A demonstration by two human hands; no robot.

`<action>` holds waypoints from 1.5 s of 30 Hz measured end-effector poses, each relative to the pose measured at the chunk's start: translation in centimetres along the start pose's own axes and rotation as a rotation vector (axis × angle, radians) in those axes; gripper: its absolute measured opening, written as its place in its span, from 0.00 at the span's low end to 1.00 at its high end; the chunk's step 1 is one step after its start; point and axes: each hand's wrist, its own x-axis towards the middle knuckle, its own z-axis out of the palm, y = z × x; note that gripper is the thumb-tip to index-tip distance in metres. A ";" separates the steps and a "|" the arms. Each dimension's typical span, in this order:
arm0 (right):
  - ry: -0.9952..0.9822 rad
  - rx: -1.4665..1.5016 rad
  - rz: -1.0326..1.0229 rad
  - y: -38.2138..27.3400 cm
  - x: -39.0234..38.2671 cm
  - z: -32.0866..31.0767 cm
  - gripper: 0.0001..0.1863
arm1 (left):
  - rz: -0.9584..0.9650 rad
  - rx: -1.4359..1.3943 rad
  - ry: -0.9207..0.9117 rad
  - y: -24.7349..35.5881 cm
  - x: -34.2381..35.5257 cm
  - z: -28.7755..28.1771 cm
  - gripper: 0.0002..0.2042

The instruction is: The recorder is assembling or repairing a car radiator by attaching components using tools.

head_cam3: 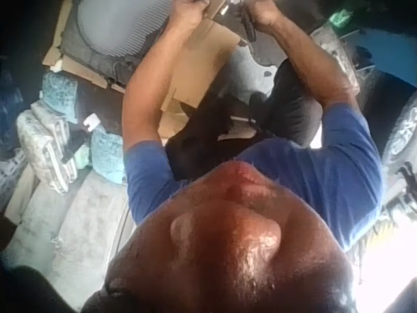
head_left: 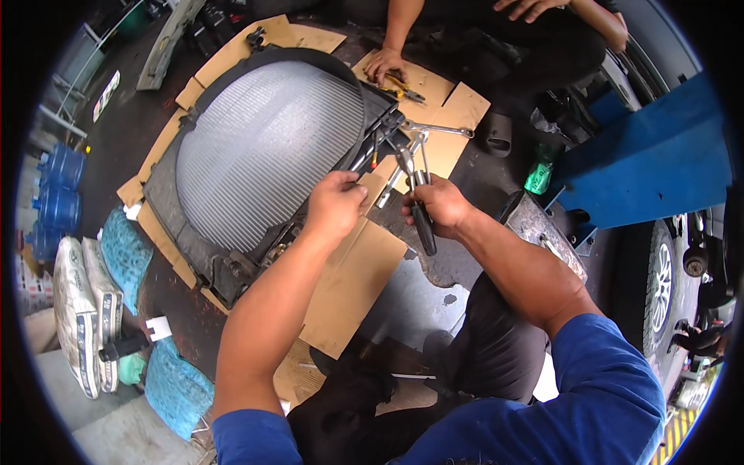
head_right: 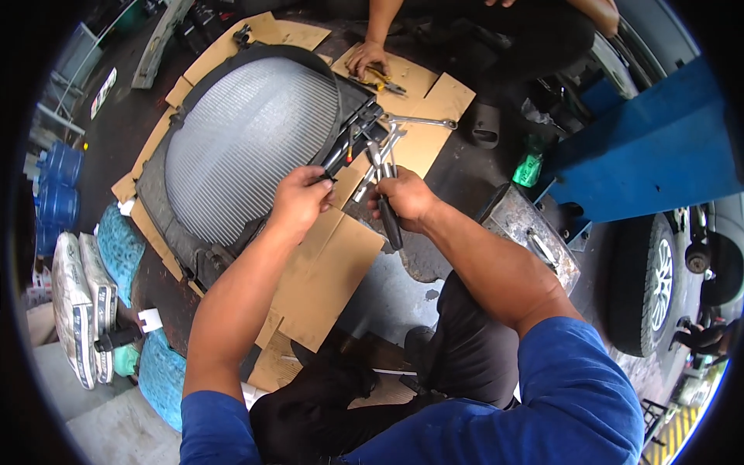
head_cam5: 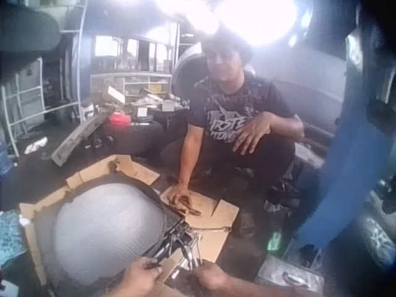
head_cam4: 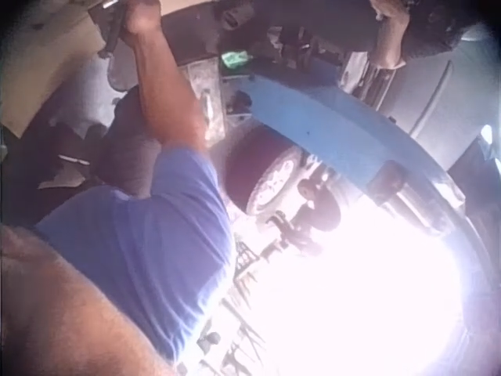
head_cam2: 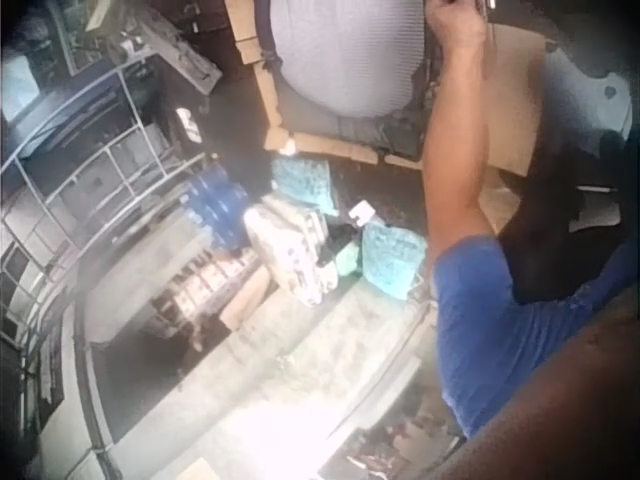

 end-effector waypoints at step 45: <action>0.920 -0.369 0.292 18.7 5.3 -5.5 0.25 | 0.496 -0.783 0.777 9.8 1.6 -19.9 0.06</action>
